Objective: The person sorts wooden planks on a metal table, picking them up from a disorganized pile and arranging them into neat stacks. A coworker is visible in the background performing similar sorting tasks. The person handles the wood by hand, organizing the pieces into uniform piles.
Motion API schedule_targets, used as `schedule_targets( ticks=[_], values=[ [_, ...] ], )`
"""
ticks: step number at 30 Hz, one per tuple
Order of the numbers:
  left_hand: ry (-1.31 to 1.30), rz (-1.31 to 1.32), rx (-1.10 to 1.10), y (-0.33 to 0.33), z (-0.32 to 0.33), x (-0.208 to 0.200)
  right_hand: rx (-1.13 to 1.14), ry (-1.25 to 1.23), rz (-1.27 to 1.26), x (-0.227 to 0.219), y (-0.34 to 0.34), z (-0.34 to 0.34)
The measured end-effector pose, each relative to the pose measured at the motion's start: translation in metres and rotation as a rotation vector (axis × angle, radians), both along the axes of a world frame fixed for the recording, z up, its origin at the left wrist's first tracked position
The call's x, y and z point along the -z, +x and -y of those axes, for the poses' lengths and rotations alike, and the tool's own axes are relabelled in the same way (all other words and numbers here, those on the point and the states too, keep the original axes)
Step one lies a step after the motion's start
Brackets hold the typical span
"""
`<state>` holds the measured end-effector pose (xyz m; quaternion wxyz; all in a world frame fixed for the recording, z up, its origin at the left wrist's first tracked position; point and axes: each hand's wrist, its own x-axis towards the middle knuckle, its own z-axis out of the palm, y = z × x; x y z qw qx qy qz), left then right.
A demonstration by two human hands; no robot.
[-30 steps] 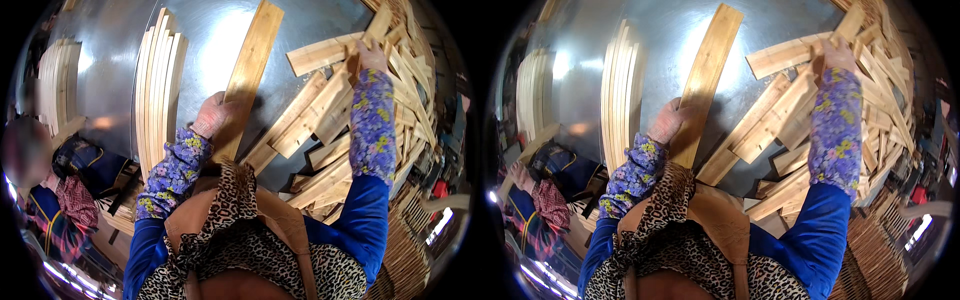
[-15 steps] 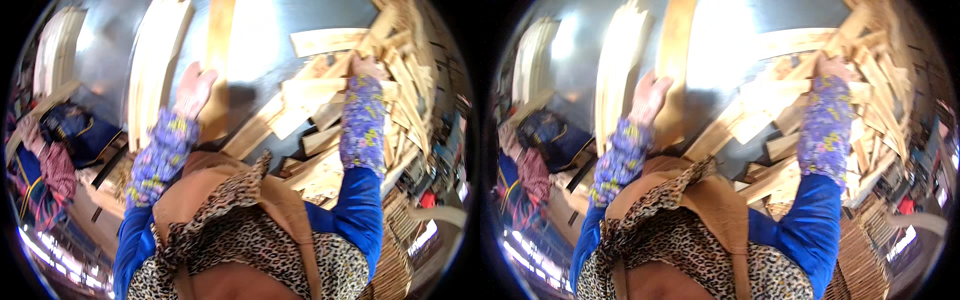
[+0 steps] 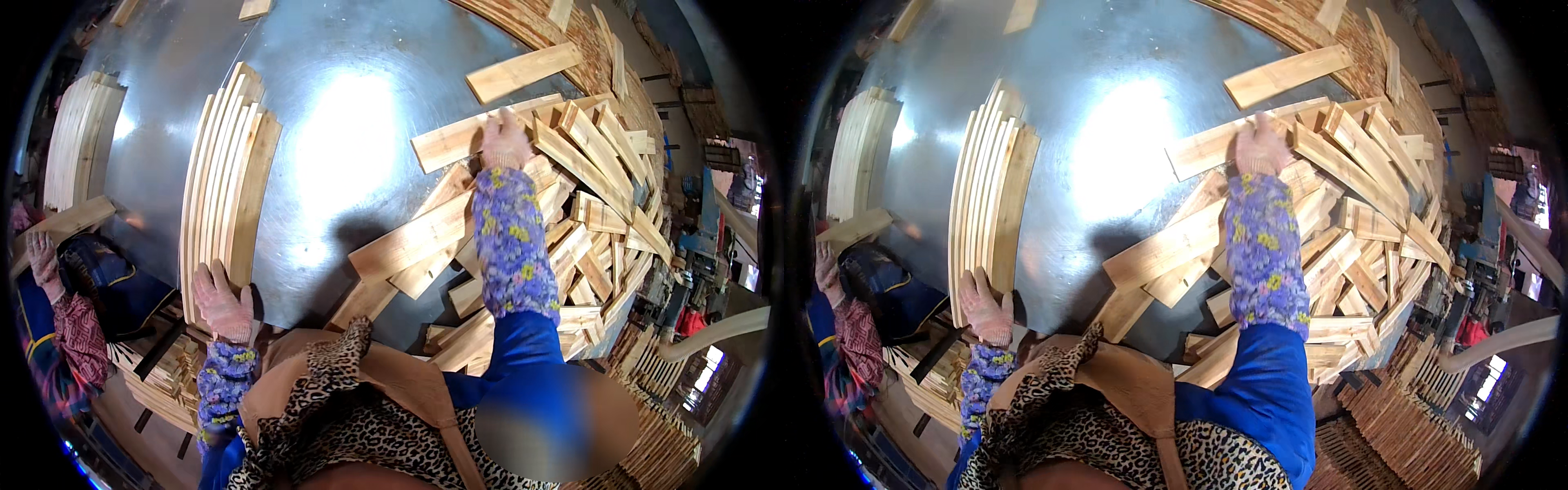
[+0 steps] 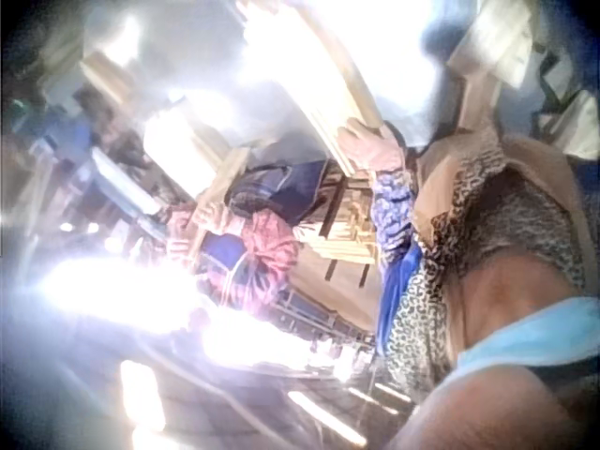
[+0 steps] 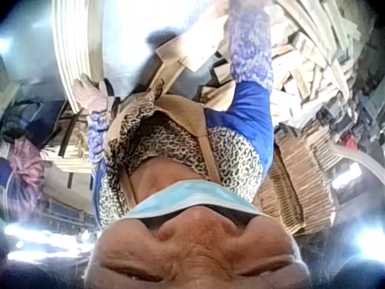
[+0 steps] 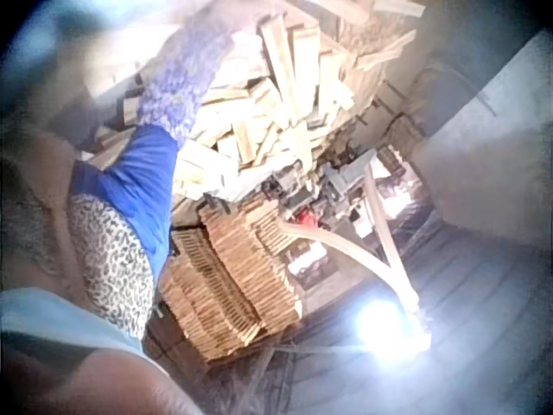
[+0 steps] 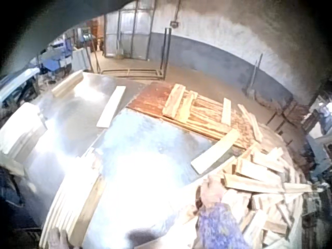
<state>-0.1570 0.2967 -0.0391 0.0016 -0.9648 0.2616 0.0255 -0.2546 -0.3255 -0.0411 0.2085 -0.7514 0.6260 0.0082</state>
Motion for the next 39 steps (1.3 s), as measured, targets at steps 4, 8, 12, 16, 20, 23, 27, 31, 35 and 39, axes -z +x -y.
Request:
schedule_targets(
  ticks=[4, 8, 12, 16, 20, 23, 27, 31, 35, 39],
  values=[
    [0.016, -0.028, 0.021, 0.007, 0.008, -0.010, -0.314, -0.246, 0.148, 0.046, -0.031, -0.008],
    [0.044, -0.056, 0.065, 0.014, -0.005, -0.014, -0.538, -0.252, 0.313, 0.028, 0.000, 0.006],
    [0.031, -0.066, 0.091, 0.018, -0.006, -0.015, -0.335, -0.004, 0.705, 0.014, 0.048, 0.080],
    [0.003, -0.052, 0.113, 0.022, -0.005, -0.018, -0.388, -0.202, 0.052, -0.014, 0.053, 0.165],
    [0.008, 0.026, 0.167, 0.038, 0.012, -0.018, -0.506, -0.028, 0.003, 0.041, -0.010, 0.202],
    [-0.133, -0.076, 0.187, 0.045, 0.062, -0.034, -0.795, -0.001, 0.017, 0.051, -0.034, 0.163],
    [-0.487, -0.191, 0.309, 0.043, 0.148, -0.020, -0.992, 0.016, -0.122, 0.016, -0.051, 0.071],
    [-0.543, -0.404, 0.451, 0.031, 0.224, -0.030, -1.141, 0.091, -0.270, -0.032, -0.056, 0.009],
    [-0.454, -0.770, 0.532, 0.026, 0.270, -0.047, -1.534, 0.037, -0.163, -0.045, -0.039, -0.067],
    [-0.636, -1.791, -0.015, 0.018, 0.261, -0.025, -1.788, -0.595, 0.366, -0.042, -0.048, -0.184]
  ],
)
